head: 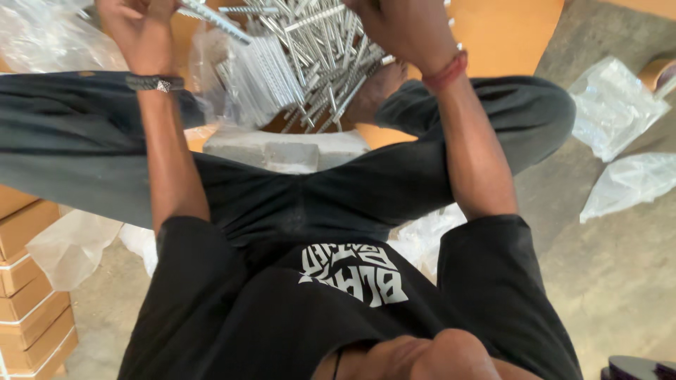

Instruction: The person sits cross-legged on the floor and repeatedly picks up small metal rods from a pile on a cardboard sheet, placing them into a clear plastic bag. The person continues filling the bag with rods until it is full.

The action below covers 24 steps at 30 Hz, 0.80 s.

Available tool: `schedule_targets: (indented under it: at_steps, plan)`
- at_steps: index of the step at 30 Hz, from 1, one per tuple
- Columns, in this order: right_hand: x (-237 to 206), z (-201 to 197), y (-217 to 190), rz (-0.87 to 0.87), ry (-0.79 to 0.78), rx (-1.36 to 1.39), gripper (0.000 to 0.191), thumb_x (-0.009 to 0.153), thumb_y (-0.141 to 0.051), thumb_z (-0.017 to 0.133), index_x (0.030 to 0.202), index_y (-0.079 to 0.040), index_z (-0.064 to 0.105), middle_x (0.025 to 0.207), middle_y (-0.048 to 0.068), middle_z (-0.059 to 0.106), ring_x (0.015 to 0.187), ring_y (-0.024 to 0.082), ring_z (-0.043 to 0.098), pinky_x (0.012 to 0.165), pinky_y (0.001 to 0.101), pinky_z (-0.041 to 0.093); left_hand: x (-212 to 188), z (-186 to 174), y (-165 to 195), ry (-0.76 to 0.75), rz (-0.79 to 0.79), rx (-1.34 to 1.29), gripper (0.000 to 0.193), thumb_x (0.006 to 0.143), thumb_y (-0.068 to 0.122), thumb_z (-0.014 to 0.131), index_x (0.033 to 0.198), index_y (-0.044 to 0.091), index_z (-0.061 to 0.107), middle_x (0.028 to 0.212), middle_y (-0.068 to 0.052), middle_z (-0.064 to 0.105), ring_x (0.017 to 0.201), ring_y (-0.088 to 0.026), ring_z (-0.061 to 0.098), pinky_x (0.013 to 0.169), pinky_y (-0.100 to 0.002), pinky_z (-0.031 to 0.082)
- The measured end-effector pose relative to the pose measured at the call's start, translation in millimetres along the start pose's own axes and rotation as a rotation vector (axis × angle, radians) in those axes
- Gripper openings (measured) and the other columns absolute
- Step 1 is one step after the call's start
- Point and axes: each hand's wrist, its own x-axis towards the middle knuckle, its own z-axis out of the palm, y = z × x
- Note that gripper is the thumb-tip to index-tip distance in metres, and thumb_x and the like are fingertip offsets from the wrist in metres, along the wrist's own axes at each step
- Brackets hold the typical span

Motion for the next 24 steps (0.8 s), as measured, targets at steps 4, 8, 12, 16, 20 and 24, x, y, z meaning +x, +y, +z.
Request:
schedule_targets:
  at_steps: [4,8,12,16,20,24]
  plan:
    - [24,-15,-40,0.334,-0.216,0.355,0.028,0.085,-0.021,0.053,0.066,-0.001,0.047,0.048,0.007,0.045,0.041,0.018,0.045,0.041,0.0296,0.032,8,25,5,0.084,-0.09,-0.535,0.014,0.078,0.007,0.053,0.071,0.005,0.041,0.048,-0.002,0.04,0.038,-0.012,0.038,0.044,-0.034,0.044]
    - [42,-13,-75,0.314,-0.212,0.375,0.028,0.085,-0.019,0.053,0.068,0.002,0.045,0.049,0.011,0.038,0.043,0.023,0.035,0.042,0.0306,0.029,7,37,12,-0.085,-0.097,-0.642,0.019,0.09,0.018,0.045,0.082,0.001,0.046,0.054,-0.003,0.042,0.043,-0.011,0.039,0.038,-0.022,0.03]
    - [51,-15,-84,0.312,-0.141,0.366,0.02,0.084,-0.017,0.051,0.074,0.0,0.048,0.048,0.01,0.04,0.042,0.022,0.038,0.042,0.0306,0.029,-2,42,30,-0.457,-0.269,-0.653,0.025,0.087,0.017,0.04,0.101,-0.002,0.049,0.083,-0.005,0.054,0.06,-0.007,0.043,0.053,-0.021,0.034]
    - [53,-19,-81,0.289,-0.124,0.273,0.015,0.084,-0.015,0.051,0.08,-0.001,0.05,0.049,0.01,0.043,0.044,0.024,0.044,0.043,0.033,0.031,-8,51,39,-0.619,-0.281,-0.328,0.025,0.089,0.015,0.039,0.103,-0.001,0.051,0.076,0.0,0.051,0.059,-0.005,0.041,0.054,-0.02,0.035]
    - [55,-21,-81,0.058,-0.099,0.09,0.01,0.08,-0.014,0.055,0.081,-0.004,0.053,0.058,0.01,0.049,0.053,0.027,0.049,0.046,0.0358,0.035,-11,56,38,-0.734,-0.074,0.081,0.02,0.091,0.016,0.042,0.089,-0.001,0.054,0.067,-0.002,0.045,0.058,-0.009,0.037,0.053,-0.024,0.032]
    - [54,-25,-76,-0.023,-0.262,-0.06,0.011,0.075,-0.015,0.058,0.075,-0.004,0.054,0.059,0.009,0.051,0.054,0.028,0.05,0.047,0.0368,0.035,-20,62,41,-0.717,0.458,0.559,0.012,0.086,0.013,0.051,0.088,0.002,0.057,0.068,-0.007,0.05,0.059,-0.018,0.047,0.051,-0.028,0.036]
